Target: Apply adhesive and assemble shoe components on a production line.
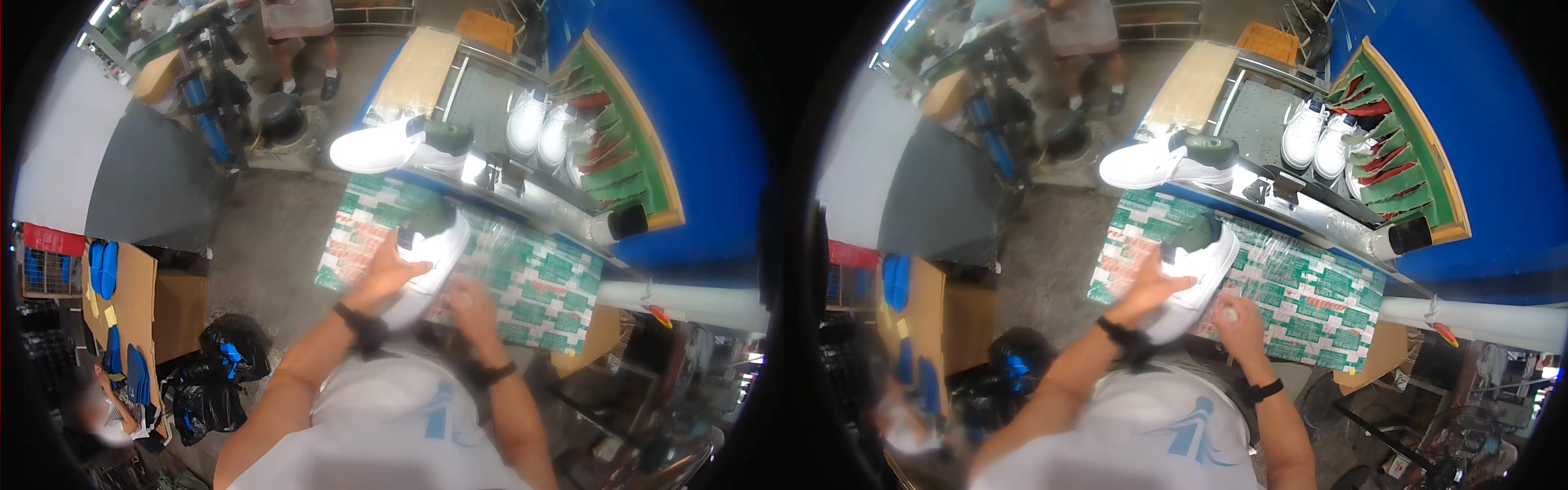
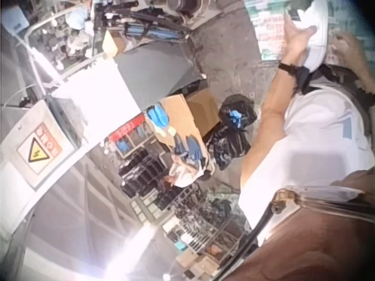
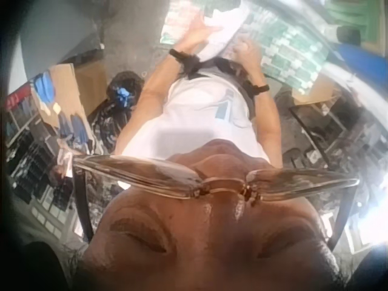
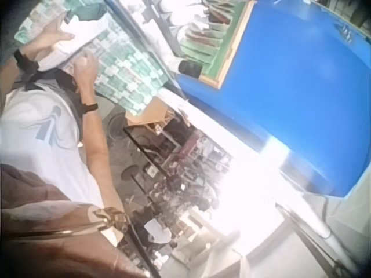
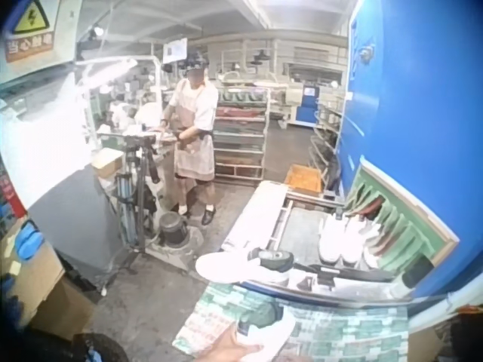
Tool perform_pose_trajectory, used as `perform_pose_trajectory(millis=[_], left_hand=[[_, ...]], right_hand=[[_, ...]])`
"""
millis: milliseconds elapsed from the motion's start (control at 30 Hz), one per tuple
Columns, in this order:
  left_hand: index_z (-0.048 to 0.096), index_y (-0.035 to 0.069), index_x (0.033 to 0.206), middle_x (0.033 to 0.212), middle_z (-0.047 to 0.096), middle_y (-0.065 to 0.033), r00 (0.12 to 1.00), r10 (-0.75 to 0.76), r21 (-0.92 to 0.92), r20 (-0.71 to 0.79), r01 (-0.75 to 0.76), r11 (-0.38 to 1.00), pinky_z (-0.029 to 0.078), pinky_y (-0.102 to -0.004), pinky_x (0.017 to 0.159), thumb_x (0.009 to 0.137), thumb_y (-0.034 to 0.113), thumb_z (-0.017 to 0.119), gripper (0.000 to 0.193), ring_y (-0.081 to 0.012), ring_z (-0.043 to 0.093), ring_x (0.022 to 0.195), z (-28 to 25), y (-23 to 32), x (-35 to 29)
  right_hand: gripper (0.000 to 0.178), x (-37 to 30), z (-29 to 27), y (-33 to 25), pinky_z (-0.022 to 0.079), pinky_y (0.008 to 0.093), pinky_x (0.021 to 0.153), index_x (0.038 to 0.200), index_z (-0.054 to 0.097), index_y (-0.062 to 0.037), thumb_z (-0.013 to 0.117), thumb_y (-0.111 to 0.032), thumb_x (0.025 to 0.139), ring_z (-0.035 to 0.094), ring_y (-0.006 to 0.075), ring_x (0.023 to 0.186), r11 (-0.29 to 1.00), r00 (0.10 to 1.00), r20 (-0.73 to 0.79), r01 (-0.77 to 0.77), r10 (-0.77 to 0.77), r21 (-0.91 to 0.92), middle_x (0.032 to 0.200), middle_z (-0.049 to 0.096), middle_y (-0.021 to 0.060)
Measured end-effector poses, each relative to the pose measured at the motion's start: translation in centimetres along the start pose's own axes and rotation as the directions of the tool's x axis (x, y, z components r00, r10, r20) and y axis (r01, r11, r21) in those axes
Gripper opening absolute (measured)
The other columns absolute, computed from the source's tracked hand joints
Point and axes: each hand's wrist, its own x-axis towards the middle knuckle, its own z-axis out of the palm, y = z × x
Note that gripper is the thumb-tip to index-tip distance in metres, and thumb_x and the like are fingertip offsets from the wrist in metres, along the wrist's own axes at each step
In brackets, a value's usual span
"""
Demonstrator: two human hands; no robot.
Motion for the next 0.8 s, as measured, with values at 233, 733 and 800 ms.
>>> perform_pose_trajectory(millis=[233, 733, 800], left_hand=[[0.066, 0.010, 0.145, 0.131, 0.073, -0.0161, 0.879, 0.336, 0.728, 0.338, -0.470, 0.498, 0.056, -0.0477, 0.105, 0.075, 0.026, 0.098, 0.079, -0.0394, 0.068, 0.123, -6.5, 4.5, 3.6], [0.045, 0.001, 0.167, 0.161, 0.056, -0.0271, 0.773, 0.632, 0.679, 0.066, -0.498, 0.539, 0.039, -0.0537, 0.129, 0.078, 0.021, 0.099, 0.105, -0.0442, 0.050, 0.155, -11.3, 10.4, 8.9], [0.046, 0.002, 0.165, 0.159, 0.058, -0.0267, 0.765, 0.619, 0.718, 0.178, -0.531, 0.449, 0.042, -0.0525, 0.126, 0.076, 0.022, 0.100, 0.106, -0.0440, 0.053, 0.152, -11.2, 10.9, 14.7]], right_hand=[[0.062, 14.7, -6.0, -6.7, 0.054, 0.0461, 0.087, 0.130, 0.075, -0.0059, 0.096, -0.031, 0.077, 0.068, 0.0338, 0.099, 0.851, 0.866, -0.184, 0.378, -0.464, -0.365, 0.111, 0.066, 0.0136], [0.052, 18.9, -6.1, -6.8, 0.056, 0.0480, 0.083, 0.122, 0.074, -0.0100, 0.092, -0.017, 0.074, 0.068, 0.0386, 0.101, 0.876, 0.919, -0.001, 0.377, -0.395, -0.301, 0.113, 0.065, 0.0146], [0.067, 13.8, -5.4, -1.8, 0.055, 0.0499, 0.093, 0.134, 0.070, -0.0076, 0.095, -0.018, 0.072, 0.067, 0.0405, 0.110, 0.892, 0.974, 0.139, 0.221, -0.180, -0.395, 0.124, 0.066, 0.0178]])
